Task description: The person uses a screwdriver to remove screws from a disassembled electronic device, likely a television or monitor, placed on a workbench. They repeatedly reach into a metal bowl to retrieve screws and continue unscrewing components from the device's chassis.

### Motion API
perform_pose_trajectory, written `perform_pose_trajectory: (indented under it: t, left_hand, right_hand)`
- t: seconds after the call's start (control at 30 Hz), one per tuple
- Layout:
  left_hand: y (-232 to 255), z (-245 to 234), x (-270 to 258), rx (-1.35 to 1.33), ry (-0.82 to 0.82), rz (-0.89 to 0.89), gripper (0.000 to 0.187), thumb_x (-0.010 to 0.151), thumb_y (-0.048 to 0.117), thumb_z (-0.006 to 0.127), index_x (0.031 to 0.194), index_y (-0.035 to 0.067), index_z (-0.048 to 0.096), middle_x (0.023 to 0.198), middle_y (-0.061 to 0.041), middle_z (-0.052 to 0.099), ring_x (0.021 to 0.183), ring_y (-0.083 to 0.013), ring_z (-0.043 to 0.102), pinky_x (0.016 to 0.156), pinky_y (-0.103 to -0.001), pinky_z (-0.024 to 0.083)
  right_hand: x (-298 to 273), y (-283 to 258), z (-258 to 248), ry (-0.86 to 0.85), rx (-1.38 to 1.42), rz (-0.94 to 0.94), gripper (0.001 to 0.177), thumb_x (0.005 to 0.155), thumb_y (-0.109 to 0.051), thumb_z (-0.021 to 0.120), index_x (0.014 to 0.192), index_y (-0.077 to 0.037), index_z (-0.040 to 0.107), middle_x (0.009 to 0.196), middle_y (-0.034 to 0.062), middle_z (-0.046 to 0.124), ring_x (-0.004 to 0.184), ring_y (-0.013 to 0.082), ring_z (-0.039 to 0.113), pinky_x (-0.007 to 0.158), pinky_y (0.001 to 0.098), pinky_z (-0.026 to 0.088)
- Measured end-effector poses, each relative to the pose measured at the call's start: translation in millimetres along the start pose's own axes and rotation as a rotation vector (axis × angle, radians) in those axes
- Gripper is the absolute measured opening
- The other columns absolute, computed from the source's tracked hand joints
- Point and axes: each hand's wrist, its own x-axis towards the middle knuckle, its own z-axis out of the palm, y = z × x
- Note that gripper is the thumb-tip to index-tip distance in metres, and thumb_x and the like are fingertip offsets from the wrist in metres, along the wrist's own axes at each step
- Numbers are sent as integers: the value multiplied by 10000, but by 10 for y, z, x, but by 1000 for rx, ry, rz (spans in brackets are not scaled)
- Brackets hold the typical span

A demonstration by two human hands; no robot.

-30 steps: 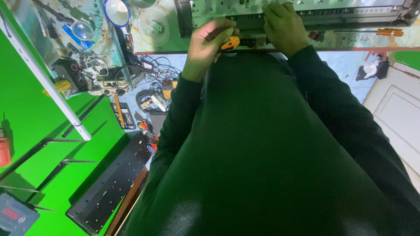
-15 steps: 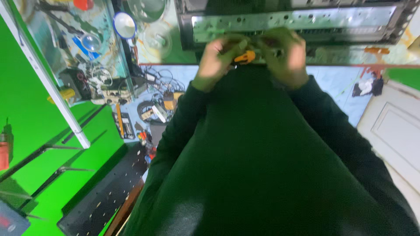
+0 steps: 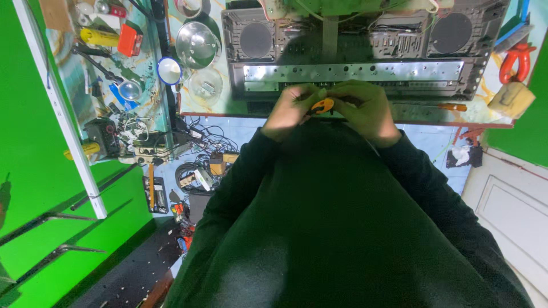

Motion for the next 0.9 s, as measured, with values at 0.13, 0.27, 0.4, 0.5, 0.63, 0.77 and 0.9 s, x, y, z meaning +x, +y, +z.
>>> perform_pose_trajectory:
  t: [0.13,0.27,0.4,0.5,0.63,0.77,0.9]
  left_hand:
    - [-436,-33,184,118,41,140,247,1045,302,653,1083,87,768,723,29,669,565,-51,569,503,-244,445]
    - [-693,-135,248,136,197,37,550,1122,493,458,1045,54,779,708,-32,590,596,-93,510,626,-281,490]
    - [-693,-286,133,154,209,225,566,1120,515,457,1145,32,752,993,-21,752,898,-88,659,831,-301,518]
    - [-731,-359,163,348,112,152,465,1052,456,598,1061,13,740,908,-58,726,806,-138,663,774,-332,547]
    - [-947,-439,349,376,72,169,366,1017,371,606,1097,23,692,824,-44,717,681,-134,729,690,-343,589]
    - [-1164,-521,623,488,105,85,339,1005,307,593,1030,-26,652,709,-118,652,626,-210,642,618,-404,514]
    - [-1167,-534,740,471,59,-29,315,981,280,570,988,-29,635,712,-125,656,620,-234,638,596,-413,502]
  right_hand:
    - [-11,247,-64,-14,-94,-27,250,985,-74,708,1219,10,727,1160,150,745,1019,183,734,901,310,597]
    - [187,669,-168,-19,-302,61,202,1053,-188,737,1158,-16,741,1069,139,754,906,180,735,828,312,594]
    - [377,1222,-114,-28,-323,17,199,1042,-182,739,1143,-10,744,1073,159,747,925,220,726,853,355,584]
    - [508,1636,93,-25,-348,-15,184,1041,-162,726,1147,-15,758,1098,169,745,968,236,725,887,370,578]
    - [617,1904,265,5,-408,14,204,1059,-176,714,1165,-7,755,1094,169,749,941,245,727,847,370,568]
    - [678,1856,327,39,-395,-40,186,1059,-138,698,1167,-3,765,1059,175,734,925,243,721,850,363,578]
    - [702,1727,351,61,-448,-76,159,1055,-98,695,1154,-7,780,997,178,716,838,256,684,767,378,550]
